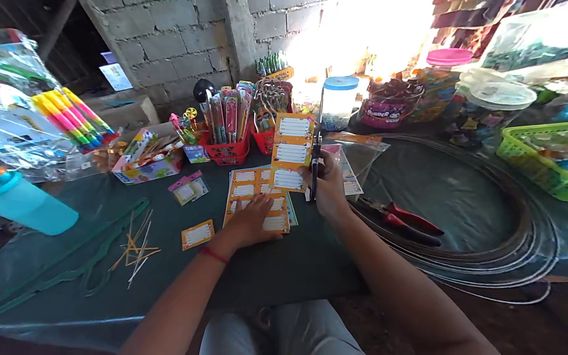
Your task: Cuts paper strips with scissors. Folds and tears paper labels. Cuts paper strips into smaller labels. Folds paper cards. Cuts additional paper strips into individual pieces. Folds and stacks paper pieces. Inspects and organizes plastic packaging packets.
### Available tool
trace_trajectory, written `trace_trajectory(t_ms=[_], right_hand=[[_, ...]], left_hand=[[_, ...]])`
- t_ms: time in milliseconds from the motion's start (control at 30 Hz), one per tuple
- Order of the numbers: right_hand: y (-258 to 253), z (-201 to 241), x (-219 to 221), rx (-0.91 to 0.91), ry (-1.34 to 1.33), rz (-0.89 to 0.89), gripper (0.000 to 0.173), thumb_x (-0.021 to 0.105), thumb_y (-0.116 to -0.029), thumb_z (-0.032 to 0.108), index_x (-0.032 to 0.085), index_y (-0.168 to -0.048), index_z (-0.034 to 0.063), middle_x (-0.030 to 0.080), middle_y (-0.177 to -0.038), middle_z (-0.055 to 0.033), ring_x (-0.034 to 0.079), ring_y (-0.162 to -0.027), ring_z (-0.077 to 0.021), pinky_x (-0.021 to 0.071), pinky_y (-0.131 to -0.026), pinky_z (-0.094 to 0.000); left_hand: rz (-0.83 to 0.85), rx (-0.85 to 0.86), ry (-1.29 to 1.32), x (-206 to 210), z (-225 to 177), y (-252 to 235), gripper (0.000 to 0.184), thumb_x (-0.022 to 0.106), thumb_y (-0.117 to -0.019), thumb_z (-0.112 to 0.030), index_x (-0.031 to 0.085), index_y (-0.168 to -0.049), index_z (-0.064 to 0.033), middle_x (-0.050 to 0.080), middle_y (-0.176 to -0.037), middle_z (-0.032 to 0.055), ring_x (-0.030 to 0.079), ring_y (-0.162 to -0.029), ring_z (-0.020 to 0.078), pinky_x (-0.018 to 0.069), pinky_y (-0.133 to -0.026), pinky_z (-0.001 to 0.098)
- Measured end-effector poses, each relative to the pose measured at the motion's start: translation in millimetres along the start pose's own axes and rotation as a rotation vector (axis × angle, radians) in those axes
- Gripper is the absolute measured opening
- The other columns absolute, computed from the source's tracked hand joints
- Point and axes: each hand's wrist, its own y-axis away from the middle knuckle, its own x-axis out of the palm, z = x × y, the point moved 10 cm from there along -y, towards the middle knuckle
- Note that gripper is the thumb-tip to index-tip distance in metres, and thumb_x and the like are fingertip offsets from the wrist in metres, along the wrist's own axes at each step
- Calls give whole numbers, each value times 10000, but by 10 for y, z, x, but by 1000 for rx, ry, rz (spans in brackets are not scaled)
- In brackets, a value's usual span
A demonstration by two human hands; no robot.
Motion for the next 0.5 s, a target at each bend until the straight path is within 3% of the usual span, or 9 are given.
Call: trace_trajectory(t_ms=[133, 167, 200, 267, 333, 400, 467, 500], right_hand=[[-21, -33, -20, 20, 18, -13, 513, 669, -931, -25, 465, -1398, 40, 674, -913, -48, 626, -692, -53, 529, -616, -226], [-21, -36, -18, 23, 22, -11, 512, 671, -932, -22, 468, -1398, 44, 675, -918, -49, 631, -698, -56, 533, -620, -229], [-20, -38, -17, 23, 27, -6, 508, 674, -934, -16, 470, -1394, 49, 676, -924, -48, 637, -706, -58, 538, -625, -231], [-11, -36, -10, 13, 29, 1, 504, 680, -933, -9, 474, -1389, 57, 680, -931, -47, 641, -712, -59, 537, -623, -230], [-6, -26, -8, -6, 36, 2, 509, 689, -925, -13, 477, -1381, 65, 684, -938, -39, 645, -719, -53, 541, -627, -225], [-3, -32, -5, -5, 48, 1, 509, 694, -926, -1, 478, -1381, 75, 680, -936, -39, 642, -712, -54, 539, -623, -224], [-2, -48, 1, 5, 64, 2, 514, 691, -932, 11, 475, -1394, 80, 677, -935, -45, 636, -700, -61, 534, -606, -229], [-2, -62, 0, 12, 68, 4, 513, 690, -933, 16, 475, -1393, 82, 678, -940, -47, 638, -703, -65, 535, -604, -235]], left_hand=[[-123, 139, -38, -8, -191, 119, 615, 571, -1030, -435, 509, -1487, -29, 437, -1580, 168, 343, -1507, 330, 87, -1207, 694], [-214, 198, -67, -23, -256, 183, 496, 570, -1044, -352, 591, -1413, -22, 551, -1481, 183, 468, -1427, 349, 172, -1197, 685], [-346, 274, -112, -45, -330, 267, 364, 582, -1039, -260, 681, -1295, -22, 662, -1336, 180, 608, -1287, 354, 314, -1151, 662], [-632, 435, -223, -58, -463, 464, 169, 614, -982, -89, 763, -1042, -40, 764, -1053, 137, 749, -977, 319, 569, -904, 547], [-780, 514, -308, -31, -549, 618, 158, 599, -934, 12, 749, -939, -38, 762, -932, 123, 756, -860, 301, 609, -761, 464], [-845, 527, -372, -30, -590, 702, 139, 595, -910, 22, 709, -862, -40, 717, -825, 116, 726, -766, 291, 587, -668, 425], [-828, 486, -310, -69, -544, 686, 109, 634, -911, -28, 684, -814, -23, 665, -767, 137, 693, -714, 311, 555, -592, 423], [-761, 445, -222, -87, -492, 637, 117, 669, -918, -65, 696, -820, -7, 669, -782, 155, 702, -739, 329, 569, -614, 445]])
